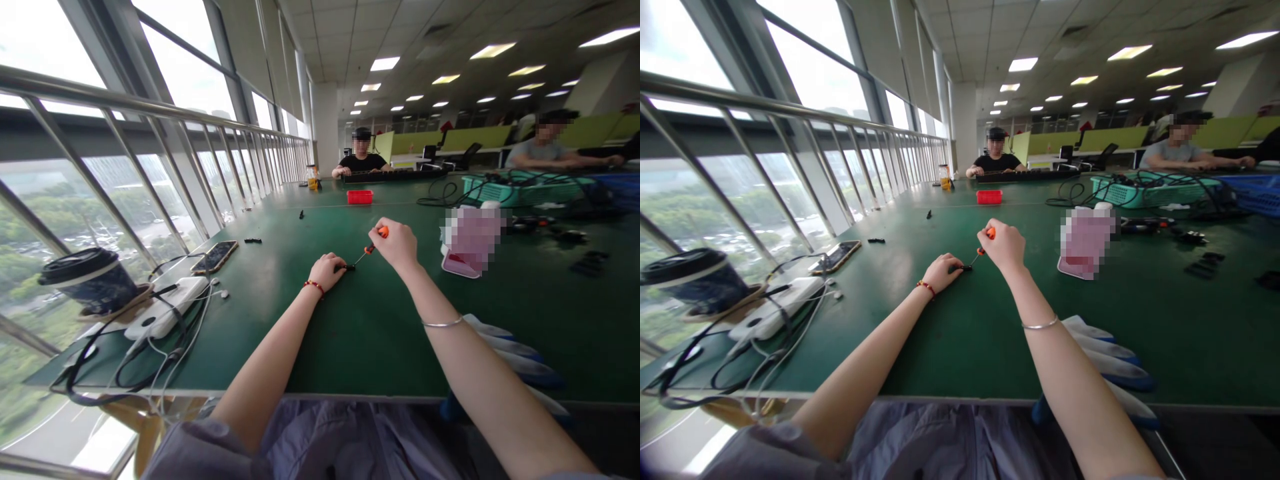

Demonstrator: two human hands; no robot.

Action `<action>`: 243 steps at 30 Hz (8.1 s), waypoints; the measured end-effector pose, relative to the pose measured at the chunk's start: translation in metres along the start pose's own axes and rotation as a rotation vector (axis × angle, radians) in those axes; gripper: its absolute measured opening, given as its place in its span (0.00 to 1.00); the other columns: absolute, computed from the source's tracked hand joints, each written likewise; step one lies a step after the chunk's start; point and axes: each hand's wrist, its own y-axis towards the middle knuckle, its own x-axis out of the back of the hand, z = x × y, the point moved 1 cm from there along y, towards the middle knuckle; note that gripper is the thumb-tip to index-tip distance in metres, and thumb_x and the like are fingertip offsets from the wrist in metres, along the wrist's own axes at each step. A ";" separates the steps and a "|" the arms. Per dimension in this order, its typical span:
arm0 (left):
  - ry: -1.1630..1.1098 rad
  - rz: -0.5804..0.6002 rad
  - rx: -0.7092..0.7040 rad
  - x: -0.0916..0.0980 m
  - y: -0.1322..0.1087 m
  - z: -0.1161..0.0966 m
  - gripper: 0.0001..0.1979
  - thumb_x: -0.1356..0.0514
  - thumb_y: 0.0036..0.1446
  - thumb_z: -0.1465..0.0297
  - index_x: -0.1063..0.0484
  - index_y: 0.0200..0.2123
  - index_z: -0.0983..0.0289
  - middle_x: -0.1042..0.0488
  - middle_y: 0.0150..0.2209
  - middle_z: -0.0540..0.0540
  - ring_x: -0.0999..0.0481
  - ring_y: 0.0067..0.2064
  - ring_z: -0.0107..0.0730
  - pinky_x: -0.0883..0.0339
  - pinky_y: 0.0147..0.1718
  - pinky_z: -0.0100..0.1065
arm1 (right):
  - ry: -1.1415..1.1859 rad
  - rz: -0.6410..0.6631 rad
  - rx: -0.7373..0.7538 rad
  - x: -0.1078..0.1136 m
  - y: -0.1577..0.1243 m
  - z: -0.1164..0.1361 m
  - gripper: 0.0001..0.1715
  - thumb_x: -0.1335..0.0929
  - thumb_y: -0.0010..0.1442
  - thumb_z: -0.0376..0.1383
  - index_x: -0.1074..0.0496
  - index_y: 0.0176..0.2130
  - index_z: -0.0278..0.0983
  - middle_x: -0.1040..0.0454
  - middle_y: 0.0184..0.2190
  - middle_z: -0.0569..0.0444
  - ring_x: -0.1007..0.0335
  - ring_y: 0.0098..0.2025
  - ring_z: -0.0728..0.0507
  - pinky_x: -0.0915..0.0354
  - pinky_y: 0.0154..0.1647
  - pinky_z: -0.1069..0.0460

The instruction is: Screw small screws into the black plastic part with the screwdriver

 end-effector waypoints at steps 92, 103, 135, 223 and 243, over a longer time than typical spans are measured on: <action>-0.109 0.046 -0.104 -0.009 0.007 -0.002 0.09 0.39 0.52 0.66 0.23 0.35 0.61 0.25 0.37 0.53 0.28 0.40 0.34 0.35 0.47 0.36 | -0.024 -0.006 -0.068 -0.010 -0.007 0.013 0.24 0.34 0.50 0.43 0.38 0.47 0.41 0.27 0.32 0.51 0.31 0.32 0.38 0.44 0.26 0.50; -0.112 0.040 -0.108 -0.010 0.007 -0.001 0.09 0.39 0.52 0.66 0.23 0.35 0.60 0.25 0.37 0.53 0.28 0.40 0.34 0.35 0.47 0.36 | 0.040 -0.013 -0.068 -0.012 -0.007 0.013 0.16 0.36 0.53 0.48 0.35 0.38 0.42 0.27 0.31 0.53 0.31 0.35 0.38 0.43 0.28 0.50; -0.082 0.062 -0.106 -0.004 0.005 -0.006 0.09 0.40 0.53 0.66 0.23 0.37 0.60 0.26 0.38 0.54 0.29 0.41 0.36 0.35 0.47 0.37 | 0.028 0.005 -0.046 -0.008 -0.005 0.009 0.11 0.36 0.50 0.42 0.35 0.34 0.42 0.28 0.30 0.54 0.34 0.30 0.42 0.47 0.25 0.52; -0.145 0.013 -0.065 0.004 0.003 -0.005 0.09 0.40 0.52 0.65 0.24 0.34 0.63 0.24 0.35 0.52 0.26 0.37 0.32 0.32 0.38 0.31 | -0.052 0.602 0.285 -0.073 -0.004 -0.047 0.13 0.33 0.50 0.44 0.27 0.36 0.43 0.26 0.37 0.56 0.31 0.38 0.45 0.41 0.33 0.53; -0.386 0.088 -0.008 0.003 0.006 0.005 0.10 0.37 0.49 0.65 0.22 0.29 0.66 0.23 0.29 0.53 0.25 0.32 0.30 0.31 0.34 0.29 | -0.106 0.679 0.314 -0.065 -0.005 -0.039 0.13 0.33 0.50 0.44 0.24 0.37 0.45 0.25 0.40 0.57 0.31 0.42 0.43 0.41 0.34 0.52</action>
